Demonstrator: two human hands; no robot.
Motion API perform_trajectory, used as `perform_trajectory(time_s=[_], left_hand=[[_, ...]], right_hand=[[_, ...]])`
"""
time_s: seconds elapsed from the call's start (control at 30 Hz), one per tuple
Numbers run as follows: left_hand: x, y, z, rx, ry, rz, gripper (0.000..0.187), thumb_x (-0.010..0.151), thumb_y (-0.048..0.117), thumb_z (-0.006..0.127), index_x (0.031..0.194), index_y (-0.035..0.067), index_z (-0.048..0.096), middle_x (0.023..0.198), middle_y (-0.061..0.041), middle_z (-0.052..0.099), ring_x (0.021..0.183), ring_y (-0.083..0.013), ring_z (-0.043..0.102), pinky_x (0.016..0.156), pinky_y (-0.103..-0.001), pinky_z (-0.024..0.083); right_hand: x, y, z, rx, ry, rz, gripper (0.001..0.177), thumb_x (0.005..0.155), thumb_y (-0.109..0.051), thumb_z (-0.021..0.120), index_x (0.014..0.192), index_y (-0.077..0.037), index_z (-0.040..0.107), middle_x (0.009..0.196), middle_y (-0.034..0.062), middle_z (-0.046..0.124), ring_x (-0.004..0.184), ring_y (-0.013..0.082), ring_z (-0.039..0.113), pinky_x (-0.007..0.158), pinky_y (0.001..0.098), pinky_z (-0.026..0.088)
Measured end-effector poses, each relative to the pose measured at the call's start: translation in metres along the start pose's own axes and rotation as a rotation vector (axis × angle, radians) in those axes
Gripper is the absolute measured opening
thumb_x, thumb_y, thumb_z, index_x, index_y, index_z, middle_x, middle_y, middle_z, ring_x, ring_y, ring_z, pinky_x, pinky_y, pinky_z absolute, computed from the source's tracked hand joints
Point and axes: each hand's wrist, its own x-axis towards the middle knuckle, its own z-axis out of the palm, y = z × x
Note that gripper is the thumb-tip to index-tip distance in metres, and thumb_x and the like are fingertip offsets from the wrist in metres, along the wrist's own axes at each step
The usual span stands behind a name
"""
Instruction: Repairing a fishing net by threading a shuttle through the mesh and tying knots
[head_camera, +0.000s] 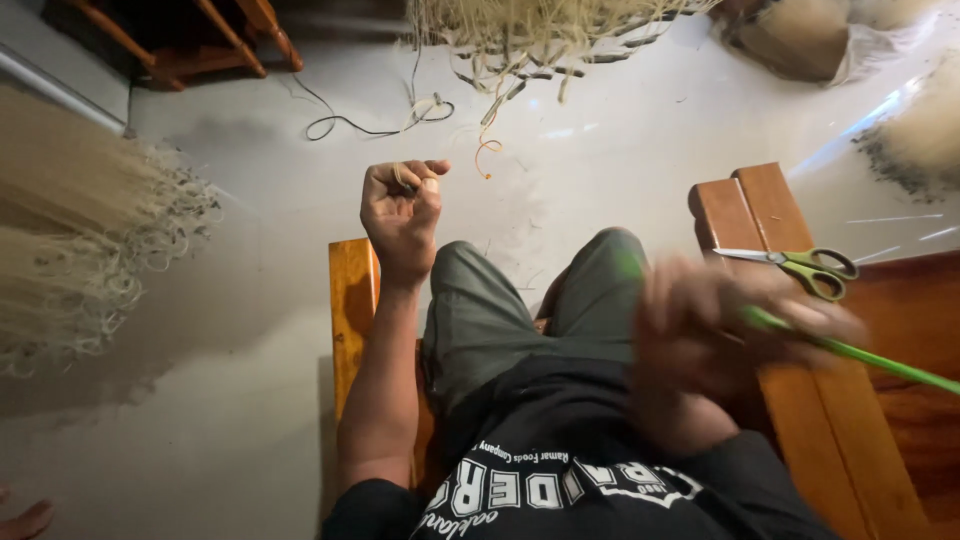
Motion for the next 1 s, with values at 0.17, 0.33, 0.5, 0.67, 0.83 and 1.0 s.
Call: perform_trajectory(time_s=[0.17, 0.33, 0.5, 0.67, 0.83, 1.0], left_hand=[[-0.001, -0.027, -0.025, 0.006, -0.008, 0.127, 0.017, 0.093, -0.005, 0.061, 0.092, 0.002, 0.045, 0.089, -0.015, 0.057, 0.095, -0.0303, 0.071, 0.088, -0.039, 0.056], [-0.002, -0.027, -0.036, -0.014, 0.053, 0.122, 0.017, 0.093, -0.002, 0.063, 0.093, 0.004, 0.047, 0.090, -0.012, 0.058, 0.096, -0.0305, 0.071, 0.090, -0.040, 0.056], [-0.001, -0.021, -0.044, 0.001, 0.075, 0.112, 0.017, 0.093, -0.001, 0.064, 0.092, 0.004, 0.047, 0.088, -0.012, 0.058, 0.094, -0.0313, 0.072, 0.089, -0.041, 0.056], [-0.001, -0.021, -0.051, -0.089, 0.109, 0.112, 0.019, 0.092, 0.001, 0.065, 0.092, 0.006, 0.047, 0.085, -0.010, 0.056, 0.089, -0.0272, 0.070, 0.089, -0.040, 0.056], [-0.004, -0.017, -0.052, -0.184, 0.082, 0.085, 0.021, 0.092, 0.001, 0.064, 0.092, 0.008, 0.045, 0.082, -0.009, 0.053, 0.084, -0.0221, 0.065, 0.095, -0.044, 0.054], [-0.013, -0.016, -0.043, -0.334, 0.044, 0.026, 0.024, 0.091, 0.002, 0.066, 0.092, 0.010, 0.044, 0.080, -0.006, 0.052, 0.079, -0.0177, 0.061, 0.096, -0.042, 0.053]], right_hand=[[-0.026, -0.077, -0.029, -2.417, 0.230, -0.511, 0.036, 0.110, -0.028, 0.045, 0.084, -0.009, 0.062, 0.070, 0.0087, 0.062, 0.068, 0.0175, 0.065, 0.074, 0.0272, 0.049], [-0.071, -0.118, -0.112, -2.517, 0.546, -0.251, 0.019, 0.099, -0.013, 0.064, 0.083, -0.004, 0.066, 0.071, 0.0090, 0.064, 0.067, 0.0158, 0.056, 0.068, 0.0344, 0.044], [-0.116, -0.140, -0.165, -2.377, 0.839, 0.049, 0.032, 0.094, -0.026, 0.070, 0.067, -0.010, 0.069, 0.054, 0.0020, 0.063, 0.054, 0.0100, 0.049, 0.050, 0.0279, 0.040], [-0.115, -0.143, -0.167, -2.656, 0.861, 0.320, 0.031, 0.090, -0.028, 0.070, 0.065, -0.011, 0.065, 0.054, 0.0109, 0.062, 0.053, 0.0198, 0.057, 0.055, 0.0358, 0.044], [-0.102, -0.129, -0.168, -2.870, 0.864, 0.485, 0.032, 0.089, -0.035, 0.067, 0.069, -0.011, 0.060, 0.060, 0.0155, 0.064, 0.065, 0.0397, 0.066, 0.060, 0.0441, 0.048], [-0.087, -0.146, -0.191, -2.974, 0.856, 0.630, 0.026, 0.087, -0.038, 0.064, 0.076, -0.014, 0.063, 0.069, 0.0162, 0.067, 0.077, 0.0422, 0.068, 0.067, 0.0512, 0.053]])
